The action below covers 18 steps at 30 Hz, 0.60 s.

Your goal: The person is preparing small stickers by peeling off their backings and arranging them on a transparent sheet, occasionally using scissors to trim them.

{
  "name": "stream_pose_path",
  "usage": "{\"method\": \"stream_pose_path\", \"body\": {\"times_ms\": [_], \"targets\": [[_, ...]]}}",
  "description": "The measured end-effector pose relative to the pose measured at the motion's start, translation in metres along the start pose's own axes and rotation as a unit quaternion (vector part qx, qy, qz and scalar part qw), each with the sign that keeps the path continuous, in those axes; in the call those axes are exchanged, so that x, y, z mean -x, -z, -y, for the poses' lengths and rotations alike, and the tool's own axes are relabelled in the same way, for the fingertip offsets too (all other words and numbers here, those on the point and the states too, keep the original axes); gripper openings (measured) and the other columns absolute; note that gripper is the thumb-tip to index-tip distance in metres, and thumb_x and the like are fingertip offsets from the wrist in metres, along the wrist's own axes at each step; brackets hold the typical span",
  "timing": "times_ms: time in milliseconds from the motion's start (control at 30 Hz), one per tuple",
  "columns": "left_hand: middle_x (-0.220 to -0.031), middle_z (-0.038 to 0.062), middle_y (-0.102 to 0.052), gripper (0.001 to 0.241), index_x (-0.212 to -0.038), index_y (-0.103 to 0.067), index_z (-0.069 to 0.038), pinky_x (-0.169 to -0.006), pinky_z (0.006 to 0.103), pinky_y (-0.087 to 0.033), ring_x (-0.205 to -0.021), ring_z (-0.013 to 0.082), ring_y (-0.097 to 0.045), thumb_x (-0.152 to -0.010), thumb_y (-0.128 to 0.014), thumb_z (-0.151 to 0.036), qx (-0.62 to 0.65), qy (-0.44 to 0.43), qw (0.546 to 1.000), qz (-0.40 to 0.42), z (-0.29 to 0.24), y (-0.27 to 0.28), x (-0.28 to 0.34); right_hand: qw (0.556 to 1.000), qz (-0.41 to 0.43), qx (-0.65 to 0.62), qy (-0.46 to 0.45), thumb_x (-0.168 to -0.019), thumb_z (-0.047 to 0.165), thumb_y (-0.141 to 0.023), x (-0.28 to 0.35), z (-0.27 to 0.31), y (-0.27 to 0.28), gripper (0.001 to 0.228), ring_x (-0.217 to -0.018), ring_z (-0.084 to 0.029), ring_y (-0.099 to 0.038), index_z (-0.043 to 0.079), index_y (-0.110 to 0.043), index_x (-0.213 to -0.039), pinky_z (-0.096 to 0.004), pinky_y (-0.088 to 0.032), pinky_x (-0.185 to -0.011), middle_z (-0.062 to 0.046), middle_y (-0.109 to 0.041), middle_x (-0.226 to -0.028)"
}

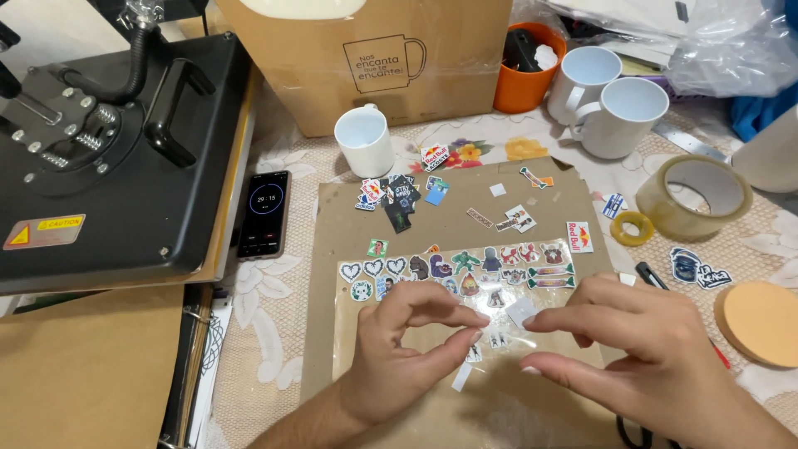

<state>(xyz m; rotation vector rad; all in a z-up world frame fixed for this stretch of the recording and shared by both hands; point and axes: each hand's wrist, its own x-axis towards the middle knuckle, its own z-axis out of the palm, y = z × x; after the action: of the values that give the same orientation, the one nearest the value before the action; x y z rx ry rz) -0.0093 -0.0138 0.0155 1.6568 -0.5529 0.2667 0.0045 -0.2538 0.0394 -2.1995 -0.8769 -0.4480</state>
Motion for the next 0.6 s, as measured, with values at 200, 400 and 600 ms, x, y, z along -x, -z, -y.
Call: {"method": "stream_pose_path", "body": {"times_ms": [200, 400, 600], "targets": [[-0.087, 0.014, -0.081, 0.034, -0.109, -0.059, -0.009, -0.078, 0.0268, -0.065, -0.08, 0.015, -0.077, -0.08, -0.075, 0.0, 0.111, 0.184, 0.976, -0.026, -0.006, -0.005, -0.004, 0.998, -0.04, 0.051, 0.023, -0.074, 0.024, -0.084, -0.004, 0.013, 0.0, 0.015, -0.051, -0.009, -0.052, 0.021, -0.076, -0.086, -0.022, -0.039, -0.046, 0.006, -0.061, -0.066], [-0.089, 0.02, -0.081, 0.029, -0.102, -0.065, -0.006, -0.076, 0.0248, -0.064, -0.085, 0.0193, -0.08, -0.077, -0.078, 0.0, 0.177, 0.236, 0.955, -0.031, 0.001, -0.005, -0.007, 0.969, -0.085, 0.155, 0.173, -0.088, 0.012, -0.074, -0.003, -0.004, -0.002, 0.012, -0.051, -0.014, -0.038, 0.016, -0.074, -0.099, -0.025, -0.029, -0.045, 0.002, -0.05, -0.067], [-0.083, 0.018, -0.078, 0.009, -0.09, -0.078, 0.005, -0.073, 0.028, -0.066, -0.078, 0.0215, -0.076, -0.082, -0.074, 0.006, 0.277, 0.25, 0.928, -0.018, 0.011, -0.004, -0.005, 0.879, -0.013, 0.267, 0.395, -0.091, -0.001, -0.062, -0.013, -0.014, 0.013, 0.016, -0.066, -0.016, -0.056, 0.0, -0.072, -0.104, -0.031, -0.049, -0.054, -0.006, -0.062, -0.086]]}}
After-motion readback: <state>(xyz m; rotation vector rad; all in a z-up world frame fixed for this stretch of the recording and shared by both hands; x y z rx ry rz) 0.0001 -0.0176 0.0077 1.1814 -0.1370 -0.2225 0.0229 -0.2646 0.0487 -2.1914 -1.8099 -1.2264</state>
